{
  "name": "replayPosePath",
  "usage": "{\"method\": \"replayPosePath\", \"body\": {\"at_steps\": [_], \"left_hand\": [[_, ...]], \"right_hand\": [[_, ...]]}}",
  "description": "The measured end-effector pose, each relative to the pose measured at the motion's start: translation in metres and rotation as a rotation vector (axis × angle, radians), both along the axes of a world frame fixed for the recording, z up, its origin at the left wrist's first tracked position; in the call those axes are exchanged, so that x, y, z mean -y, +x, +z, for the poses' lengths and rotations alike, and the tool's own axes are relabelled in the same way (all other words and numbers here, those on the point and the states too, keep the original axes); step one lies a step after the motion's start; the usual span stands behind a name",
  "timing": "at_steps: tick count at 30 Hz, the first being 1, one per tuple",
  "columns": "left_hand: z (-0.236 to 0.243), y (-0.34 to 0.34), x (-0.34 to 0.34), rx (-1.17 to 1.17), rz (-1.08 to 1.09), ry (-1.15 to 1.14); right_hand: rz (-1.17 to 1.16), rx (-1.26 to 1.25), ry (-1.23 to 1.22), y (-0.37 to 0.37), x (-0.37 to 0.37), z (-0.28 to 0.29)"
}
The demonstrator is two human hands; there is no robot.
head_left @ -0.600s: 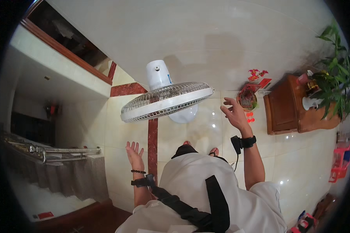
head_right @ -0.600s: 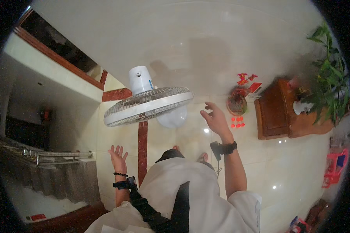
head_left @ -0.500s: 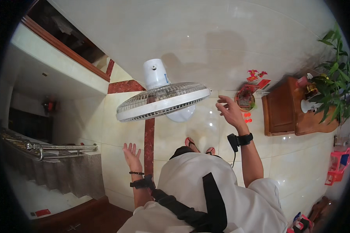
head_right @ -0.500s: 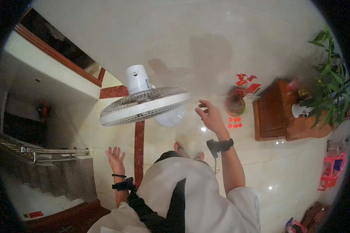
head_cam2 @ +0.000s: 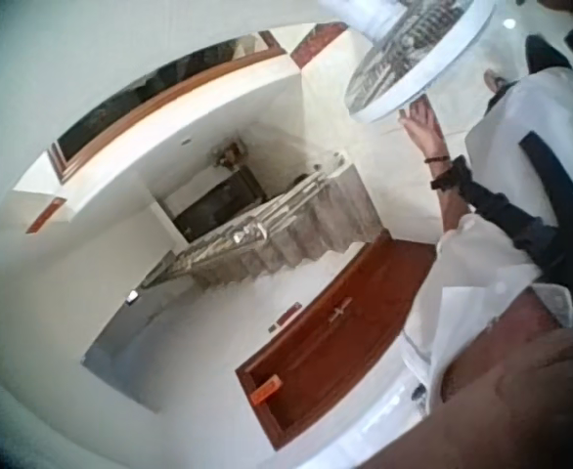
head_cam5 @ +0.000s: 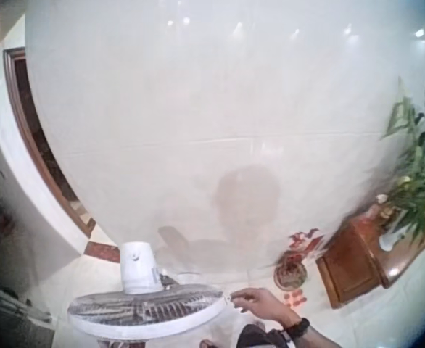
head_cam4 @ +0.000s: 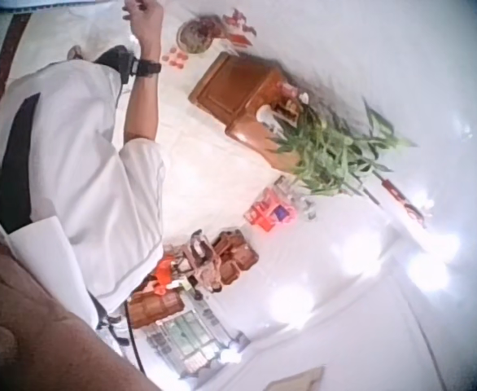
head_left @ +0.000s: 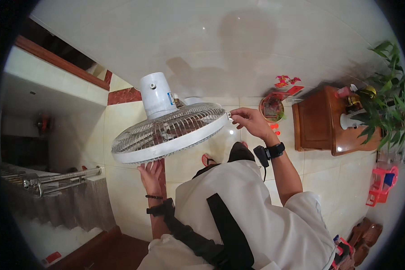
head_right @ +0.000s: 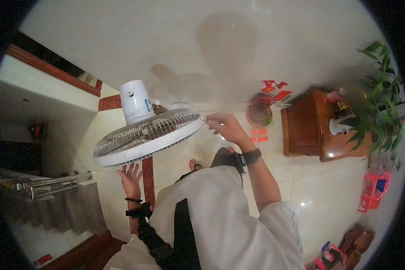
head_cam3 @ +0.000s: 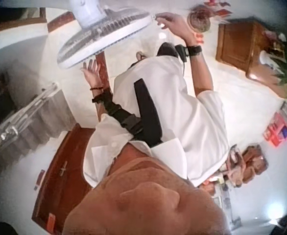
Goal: The recorder uses a screwdriver to disassemble parts of a standing floor fan, moves it to the patio, and continues working on it.
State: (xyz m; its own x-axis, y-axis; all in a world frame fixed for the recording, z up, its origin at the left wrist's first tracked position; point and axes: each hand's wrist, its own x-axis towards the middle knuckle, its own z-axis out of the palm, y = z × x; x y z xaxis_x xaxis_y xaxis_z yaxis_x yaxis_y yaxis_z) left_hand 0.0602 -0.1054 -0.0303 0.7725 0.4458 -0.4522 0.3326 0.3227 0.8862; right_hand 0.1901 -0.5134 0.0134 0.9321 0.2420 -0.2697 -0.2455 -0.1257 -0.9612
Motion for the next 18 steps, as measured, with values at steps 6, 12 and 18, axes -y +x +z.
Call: {"method": "replayPosePath", "body": {"at_steps": [6,12,18], "left_hand": [[0.007,0.005,0.043,-0.022,0.144,-0.005],[0.002,-0.014,0.095,-0.049,0.14,0.0],[0.022,-0.068,0.151,-0.347,-0.001,0.114]], "right_hand": [[0.166,-0.062,-0.02,0.032,0.015,-0.009],[0.418,-0.077,-0.018,0.065,0.027,-0.006],[0.557,-0.093,0.028,0.079,0.031,-0.019]]}}
